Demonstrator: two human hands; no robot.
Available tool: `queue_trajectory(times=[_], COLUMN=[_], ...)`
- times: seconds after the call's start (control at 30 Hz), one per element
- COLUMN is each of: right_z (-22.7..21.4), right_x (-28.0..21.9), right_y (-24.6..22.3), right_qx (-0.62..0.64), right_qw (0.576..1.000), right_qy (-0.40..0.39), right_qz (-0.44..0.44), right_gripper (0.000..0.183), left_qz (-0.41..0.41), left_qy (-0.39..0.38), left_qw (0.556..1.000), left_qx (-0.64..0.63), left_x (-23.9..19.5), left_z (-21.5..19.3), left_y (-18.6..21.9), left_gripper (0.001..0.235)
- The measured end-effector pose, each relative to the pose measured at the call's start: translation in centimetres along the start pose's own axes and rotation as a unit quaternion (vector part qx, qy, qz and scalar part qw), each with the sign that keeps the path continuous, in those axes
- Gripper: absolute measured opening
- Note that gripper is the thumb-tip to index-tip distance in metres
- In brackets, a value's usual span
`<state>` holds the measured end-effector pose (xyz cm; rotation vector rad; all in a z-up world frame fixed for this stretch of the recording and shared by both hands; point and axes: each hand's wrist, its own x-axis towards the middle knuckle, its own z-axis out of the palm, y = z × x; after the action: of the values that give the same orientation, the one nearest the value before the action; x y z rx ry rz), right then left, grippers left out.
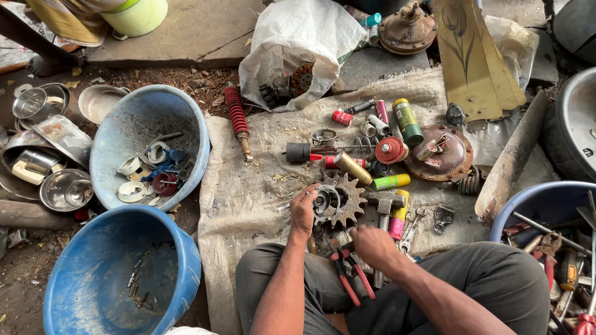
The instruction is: The person sits on the ground and uses a hammer and a metal rod to strike a gear-like mechanical part. They then use pliers to manipulate a small metal ring on the part. The work is performed on a sack surrounded by various tools and metal scraps.
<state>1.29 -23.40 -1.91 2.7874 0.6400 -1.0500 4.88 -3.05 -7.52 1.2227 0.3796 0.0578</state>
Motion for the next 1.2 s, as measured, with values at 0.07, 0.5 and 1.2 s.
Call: queue_trajectory(times=[0.07,0.5,1.2], right_z=[-1.7,-10.7,-3.7], right_x=[-1.3,-8.3,-3.2], right_y=[0.9,2.0,1.9], right_qx=[0.051,0.337,0.130], right_qw=[0.997,0.894,0.986], right_qy=[0.059,0.295,0.099], right_qz=[0.011,0.010,0.027], right_gripper=[0.042,0.048,0.026], left_qz=[-0.004,-0.077,-0.105], left_qy=[0.004,0.034,0.038], left_qw=[1.000,0.988,0.994], left_qx=[0.011,0.133,-0.007], left_x=[-0.1,0.7,1.2], left_z=[0.0,0.6,-0.5], left_y=[-0.1,-2.0,-1.8], left_gripper=[0.038,0.058,0.055])
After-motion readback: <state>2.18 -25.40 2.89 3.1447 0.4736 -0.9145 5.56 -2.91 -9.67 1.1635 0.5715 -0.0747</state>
